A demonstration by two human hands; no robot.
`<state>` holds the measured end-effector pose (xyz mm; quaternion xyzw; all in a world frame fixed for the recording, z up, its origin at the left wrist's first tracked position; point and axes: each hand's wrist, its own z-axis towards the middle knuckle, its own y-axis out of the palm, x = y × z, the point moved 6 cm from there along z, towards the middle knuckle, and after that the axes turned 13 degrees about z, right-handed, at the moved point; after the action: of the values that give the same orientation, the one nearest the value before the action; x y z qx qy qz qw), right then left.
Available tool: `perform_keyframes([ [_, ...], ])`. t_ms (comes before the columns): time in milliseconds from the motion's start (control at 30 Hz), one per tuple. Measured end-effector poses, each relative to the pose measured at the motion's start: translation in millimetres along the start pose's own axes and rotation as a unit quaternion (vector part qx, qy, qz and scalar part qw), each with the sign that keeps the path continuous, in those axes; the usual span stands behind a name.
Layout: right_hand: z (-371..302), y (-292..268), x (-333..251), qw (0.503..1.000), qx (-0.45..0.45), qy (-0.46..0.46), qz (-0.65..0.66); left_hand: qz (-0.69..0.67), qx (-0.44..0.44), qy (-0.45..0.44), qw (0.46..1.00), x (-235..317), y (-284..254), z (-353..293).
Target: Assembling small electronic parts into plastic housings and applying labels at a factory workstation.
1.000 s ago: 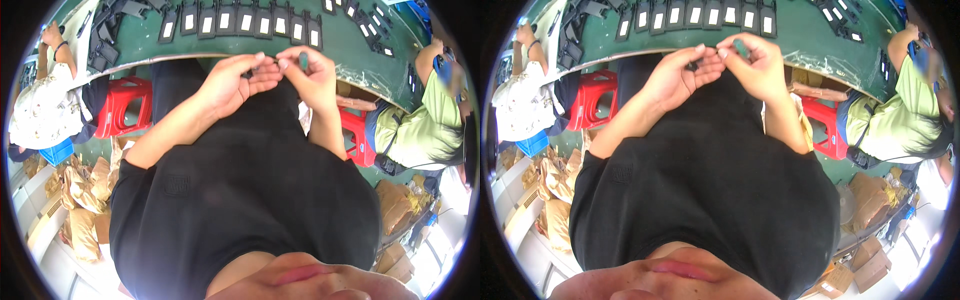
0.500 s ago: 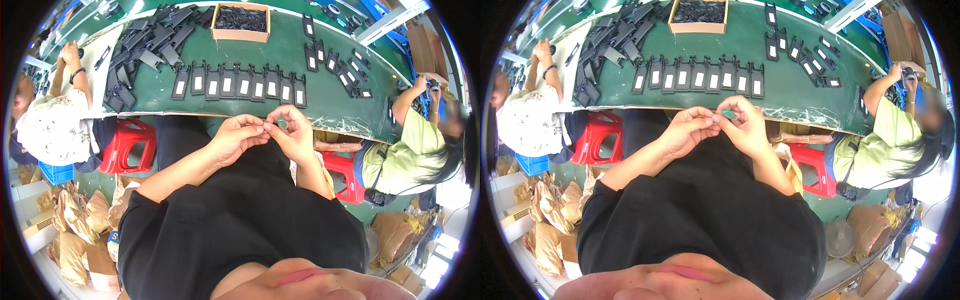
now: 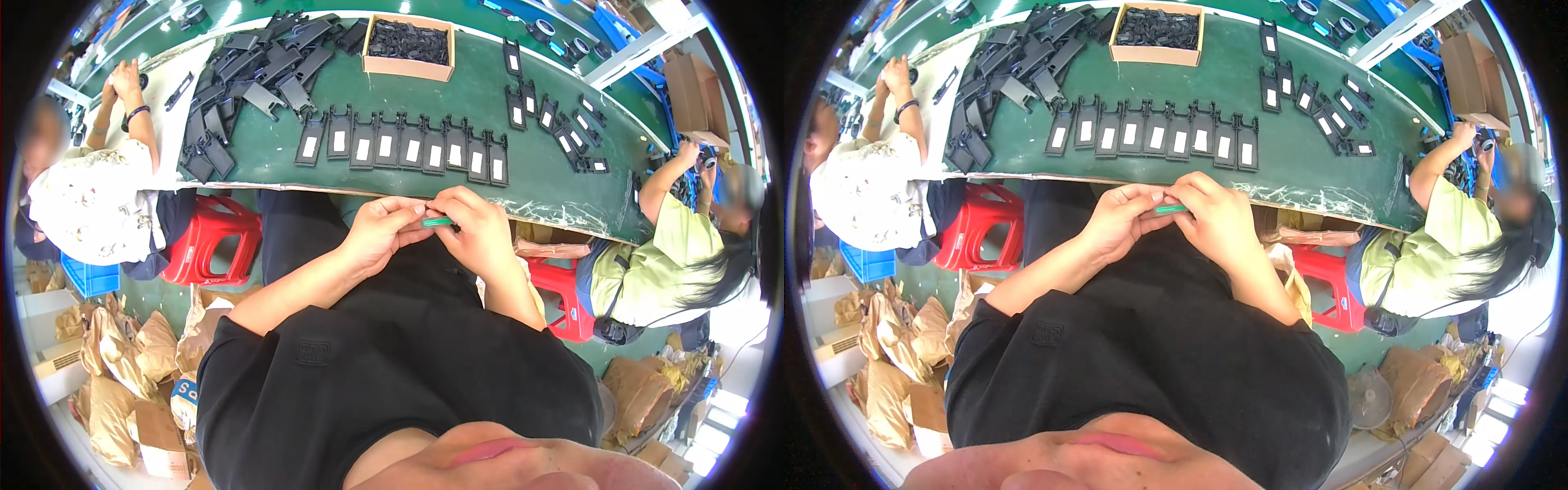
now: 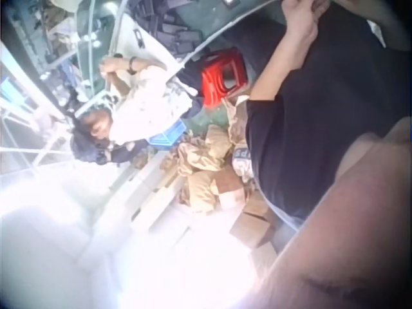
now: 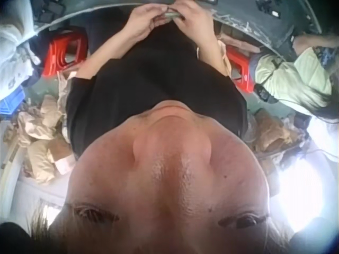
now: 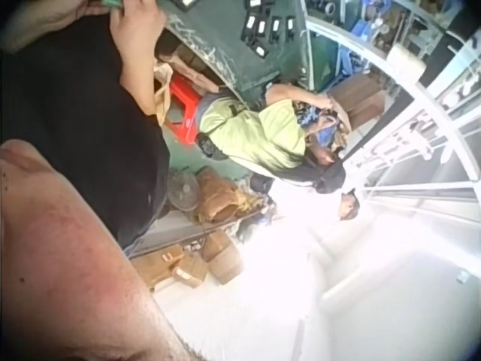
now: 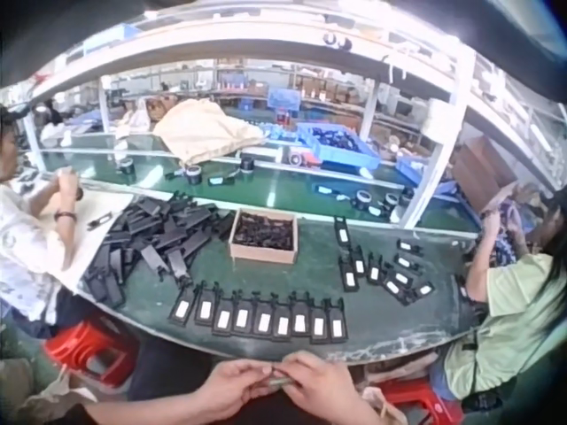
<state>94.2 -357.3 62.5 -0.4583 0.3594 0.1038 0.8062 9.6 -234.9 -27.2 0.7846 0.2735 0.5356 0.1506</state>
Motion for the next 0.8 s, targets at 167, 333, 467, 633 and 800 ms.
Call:
perform_keyframes([
  [167,-0.6,2.2,1.0,1.000,0.014,0.009,-0.004,0.003,0.014,0.005,1.000,0.5,-2.1,0.1],
  [333,-1.8,1.6,5.0,0.999,0.042,0.017,-0.013,-0.012,0.013,0.010,1.000,1.7,3.3,1.7],
  [467,2.0,-8.0,14.9,0.993,0.104,0.022,0.054,-0.029,0.018,0.013,0.999,1.3,4.5,4.9],
  [633,22.0,-71.0,49.4,0.974,0.214,-0.056,-0.044,-0.060,-0.018,-0.008,0.998,-3.5,2.7,5.9],
  [800,41.5,-87.8,98.7,0.975,0.135,-0.018,-0.175,-0.071,-0.019,-0.036,0.997,-11.8,5.9,10.4],
])
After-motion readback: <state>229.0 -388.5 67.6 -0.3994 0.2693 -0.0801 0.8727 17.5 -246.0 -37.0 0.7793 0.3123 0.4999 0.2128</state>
